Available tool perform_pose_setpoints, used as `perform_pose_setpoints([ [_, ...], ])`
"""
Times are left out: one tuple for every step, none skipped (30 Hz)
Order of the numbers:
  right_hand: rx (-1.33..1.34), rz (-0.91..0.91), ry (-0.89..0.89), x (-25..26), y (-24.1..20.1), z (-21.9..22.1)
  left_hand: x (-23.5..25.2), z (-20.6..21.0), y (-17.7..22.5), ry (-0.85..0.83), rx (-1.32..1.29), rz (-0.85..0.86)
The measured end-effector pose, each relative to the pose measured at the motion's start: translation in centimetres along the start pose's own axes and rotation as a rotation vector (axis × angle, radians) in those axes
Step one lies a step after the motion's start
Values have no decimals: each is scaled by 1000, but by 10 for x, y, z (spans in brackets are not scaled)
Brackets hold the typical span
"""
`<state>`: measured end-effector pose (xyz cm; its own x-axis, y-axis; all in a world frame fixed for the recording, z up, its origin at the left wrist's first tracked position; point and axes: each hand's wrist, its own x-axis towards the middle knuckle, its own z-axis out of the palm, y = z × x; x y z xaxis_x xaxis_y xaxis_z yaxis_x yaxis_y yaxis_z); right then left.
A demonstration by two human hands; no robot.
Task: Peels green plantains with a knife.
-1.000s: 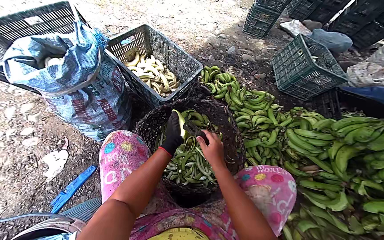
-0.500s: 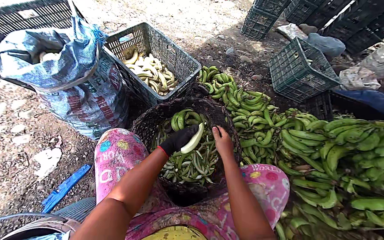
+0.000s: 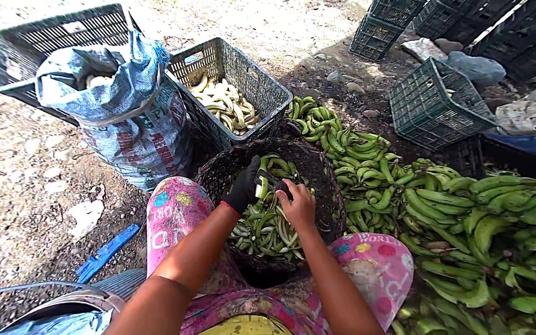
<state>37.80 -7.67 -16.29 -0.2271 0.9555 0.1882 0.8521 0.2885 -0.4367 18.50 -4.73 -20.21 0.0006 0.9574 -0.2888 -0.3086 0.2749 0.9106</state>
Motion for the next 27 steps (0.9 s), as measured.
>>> perform_pose_setpoints([
  [-12, -1, 18, -1, 2, -2, -2, 2, 2, -4, 127, 44],
  [-19, 0, 38, -2, 5, -5, -7, 5, 7, -7, 241, 69],
  [-22, 9, 63, -1, 9, -8, -15, 11, 15, -31, 285, 74],
  [-4, 41, 76, 3, 13, -12, -19, 17, 19, -84, 273, 85],
  [29, 95, 67, 9, 18, -18, -23, 23, 21, -163, 251, 111],
  [80, 170, 35, 16, 24, -24, -25, 27, 22, -251, 246, 151],
  [147, 261, -10, 23, 30, -29, -27, 28, 22, -360, 284, 209],
  [230, 352, -52, 28, 36, -33, -28, 27, 21, -459, 343, 276],
  [301, 414, -75, 31, 42, -35, -29, 26, 20, -520, 369, 303],
  [349, 439, -86, 31, 43, -36, -28, 26, 19, -543, 325, 269],
  [382, 427, -100, 30, 40, -37, -26, 25, 18, -534, 201, 191],
  [402, 383, -120, 27, 35, -36, -22, 25, 17, -514, 48, 96],
  [399, 312, -137, 22, 30, -32, -19, 24, 17, -478, -104, -2],
  [361, 221, -138, 15, 24, -26, -14, 22, 16, -429, -229, -83],
  [296, 118, -121, 8, 18, -20, -10, 18, 16, -376, -321, -130],
  [211, 3, -71, 0, 12, -13, -8, 10, 17, -346, -380, -141],
  [135, -102, -4, -7, 8, -6, -9, 5, 21, -333, -455, -161],
  [75, -183, 67, -12, 3, -1, -12, 6, 30, -322, -547, -196],
  [32, -230, 121, -15, -1, 3, -15, 7, 41, -301, -623, -238],
  [-1, -250, 154, -16, -3, 5, -17, 7, 46, -285, -650, -251],
  [-21, -246, 163, -15, -4, 5, -16, 4, 43, -271, -607, -224],
  [-26, -222, 151, -13, -5, 3, -15, 0, 35, -273, -511, -171],
  [-8, -175, 129, -10, -5, 1, -15, -1, 28, -268, -389, -116],
  [25, -110, 103, -5, -4, -2, -16, 0, 24, -253, -247, -64],
  [73, -33, 84, 1, -1, -6, -18, 3, 22, -245, -126, -23],
  [130, 58, 65, 8, 4, -9, -19, 6, 20, -268, -56, 1],
  [217, 156, 42, 14, 12, -12, -22, 11, 19, -313, -25, 21],
])
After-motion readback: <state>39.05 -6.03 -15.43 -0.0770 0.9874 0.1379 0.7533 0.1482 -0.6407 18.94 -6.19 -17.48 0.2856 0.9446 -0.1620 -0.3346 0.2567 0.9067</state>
